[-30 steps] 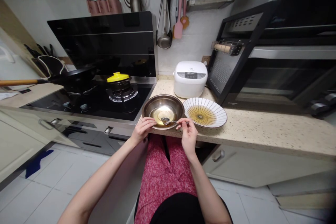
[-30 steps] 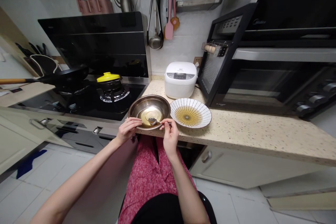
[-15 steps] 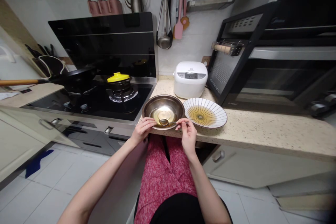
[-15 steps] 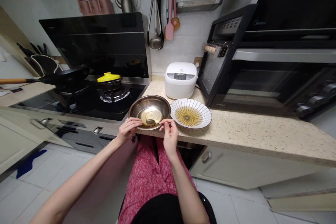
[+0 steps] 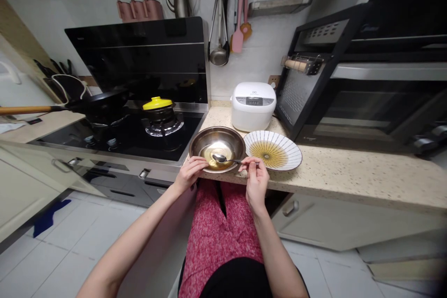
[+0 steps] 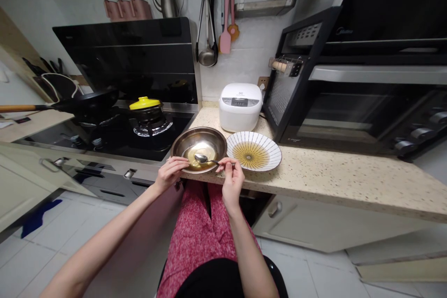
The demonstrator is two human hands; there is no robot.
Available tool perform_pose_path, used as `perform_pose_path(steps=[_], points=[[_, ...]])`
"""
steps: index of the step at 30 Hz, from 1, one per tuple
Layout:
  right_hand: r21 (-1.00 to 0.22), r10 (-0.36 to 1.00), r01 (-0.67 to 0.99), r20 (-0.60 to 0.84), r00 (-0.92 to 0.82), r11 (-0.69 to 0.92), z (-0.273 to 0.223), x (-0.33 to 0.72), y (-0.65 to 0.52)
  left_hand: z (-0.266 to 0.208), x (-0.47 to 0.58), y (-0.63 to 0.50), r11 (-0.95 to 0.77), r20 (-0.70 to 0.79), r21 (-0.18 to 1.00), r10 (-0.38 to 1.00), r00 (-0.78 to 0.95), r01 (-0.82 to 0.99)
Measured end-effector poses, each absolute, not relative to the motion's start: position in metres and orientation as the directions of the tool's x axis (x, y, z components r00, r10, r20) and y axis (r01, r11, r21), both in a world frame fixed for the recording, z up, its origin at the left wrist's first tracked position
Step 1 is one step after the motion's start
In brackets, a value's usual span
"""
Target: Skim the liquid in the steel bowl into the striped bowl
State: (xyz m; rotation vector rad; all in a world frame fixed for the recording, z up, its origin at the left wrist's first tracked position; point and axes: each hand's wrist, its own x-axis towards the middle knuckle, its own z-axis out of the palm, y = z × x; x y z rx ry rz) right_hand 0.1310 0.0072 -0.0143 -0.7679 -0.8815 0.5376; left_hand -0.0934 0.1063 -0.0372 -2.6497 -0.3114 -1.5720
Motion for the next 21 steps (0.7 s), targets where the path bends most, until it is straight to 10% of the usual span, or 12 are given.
perform_pose_path(steps=[21], points=[[-0.698, 0.490, -0.021, 0.481, 0.727, 0.716, 0.013, 0.159, -0.007, -0.039, -0.094, 0.108, -0.976, 0.878, 0.054, 0.146, 0.456, 0.209]])
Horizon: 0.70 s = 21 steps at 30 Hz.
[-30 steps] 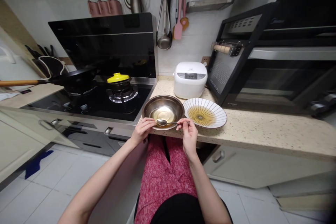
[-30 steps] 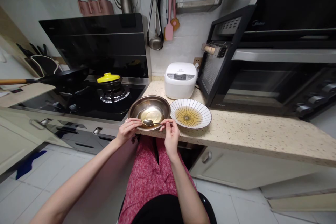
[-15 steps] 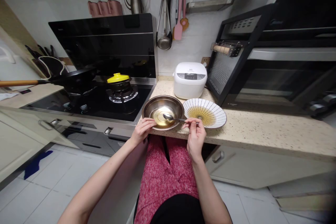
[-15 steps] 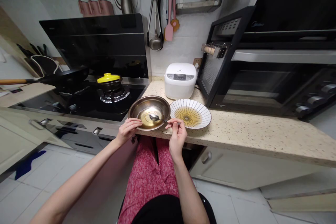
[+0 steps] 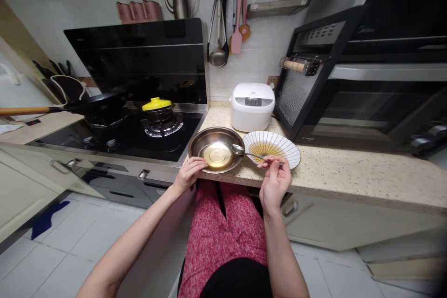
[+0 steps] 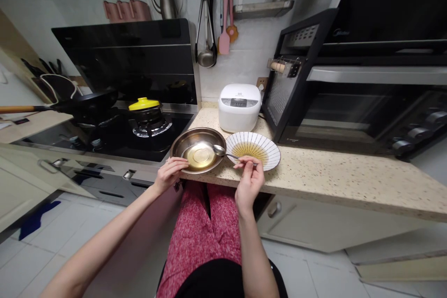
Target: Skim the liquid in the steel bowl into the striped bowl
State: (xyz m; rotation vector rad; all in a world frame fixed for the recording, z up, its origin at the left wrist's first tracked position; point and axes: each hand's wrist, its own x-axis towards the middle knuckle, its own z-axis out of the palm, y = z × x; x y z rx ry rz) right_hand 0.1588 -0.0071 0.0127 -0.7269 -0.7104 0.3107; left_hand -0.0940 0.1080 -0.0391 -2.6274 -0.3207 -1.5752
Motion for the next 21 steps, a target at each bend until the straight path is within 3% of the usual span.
perform_pose_path(steps=[21], points=[[-0.731, 0.259, 0.267, 0.520, 0.814, 0.628, 0.011, 0.193, -0.007, -0.040, -0.094, 0.109, -0.978, 0.874, 0.099, 0.173, 0.454, 0.183]])
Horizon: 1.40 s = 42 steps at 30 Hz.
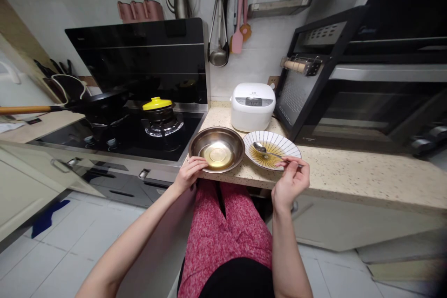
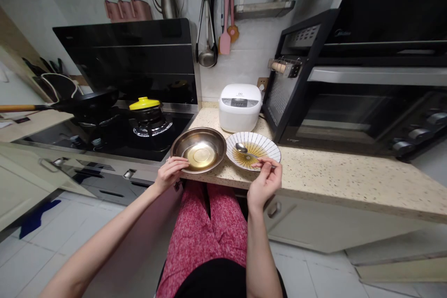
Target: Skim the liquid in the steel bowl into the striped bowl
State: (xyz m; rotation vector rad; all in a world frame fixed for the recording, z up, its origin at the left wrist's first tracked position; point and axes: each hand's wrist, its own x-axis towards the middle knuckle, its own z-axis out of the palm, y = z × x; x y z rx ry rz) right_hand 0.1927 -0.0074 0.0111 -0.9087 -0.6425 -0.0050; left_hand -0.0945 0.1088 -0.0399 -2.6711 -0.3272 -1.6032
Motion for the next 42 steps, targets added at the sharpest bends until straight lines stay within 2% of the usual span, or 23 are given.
perform_pose_path(steps=[11, 17, 25, 42], points=[[-0.653, 0.185, 0.552, 0.716, 0.673, 0.518, 0.0080, 0.1852, -0.0077, -0.0391, -0.0943, 0.1077, -0.977, 0.873, 0.089, 0.169, 0.457, 0.192], [-0.594, 0.175, 0.646, 0.786, 0.593, 0.480, 0.0051, 0.1852, -0.0085, -0.0400, -0.0937, 0.1085, -0.979, 0.876, 0.090, 0.165, 0.452, 0.183], [-0.575, 0.157, 0.681, 0.804, 0.574, 0.453, 0.0021, 0.1874, -0.0086, -0.0393, -0.0936, 0.1078, -0.979, 0.880, 0.084, 0.160, 0.447, 0.186], [-0.631, 0.183, 0.604, 0.750, 0.636, 0.486, 0.0040, 0.1837, -0.0100, -0.0379, -0.0930, 0.1069, -0.977, 0.879, 0.053, 0.144, 0.454, 0.207]])
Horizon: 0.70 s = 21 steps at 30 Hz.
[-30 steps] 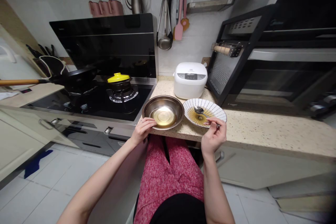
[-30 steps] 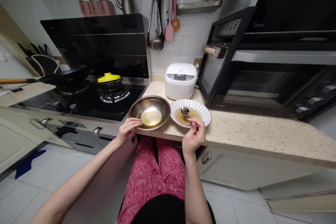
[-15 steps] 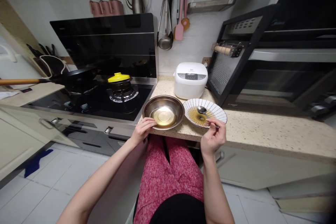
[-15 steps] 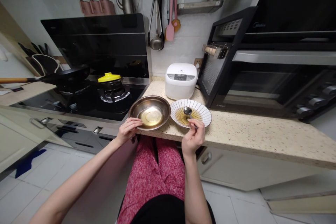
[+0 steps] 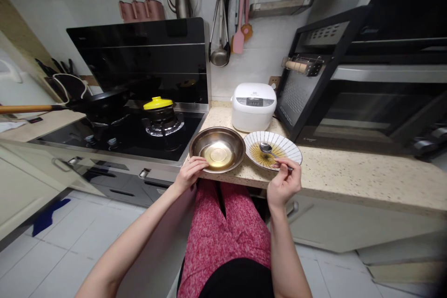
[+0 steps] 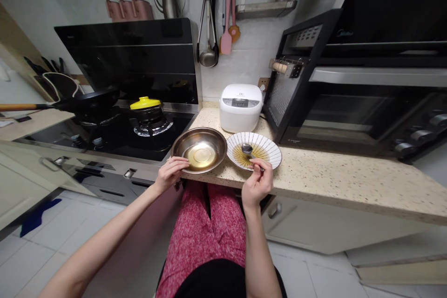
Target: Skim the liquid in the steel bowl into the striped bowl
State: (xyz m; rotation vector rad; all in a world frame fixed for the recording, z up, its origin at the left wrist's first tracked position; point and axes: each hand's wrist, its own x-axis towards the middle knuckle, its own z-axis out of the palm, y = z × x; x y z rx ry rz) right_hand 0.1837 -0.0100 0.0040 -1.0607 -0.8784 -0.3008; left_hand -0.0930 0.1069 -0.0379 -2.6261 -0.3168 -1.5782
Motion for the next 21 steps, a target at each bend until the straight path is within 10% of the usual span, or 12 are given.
perform_pose_path(steps=[21], points=[[-0.568, 0.152, 0.688, 0.809, 0.568, 0.451, -0.0005, 0.1882, -0.0081, -0.0390, -0.0936, 0.1074, -0.978, 0.879, 0.061, 0.149, 0.454, 0.201]])
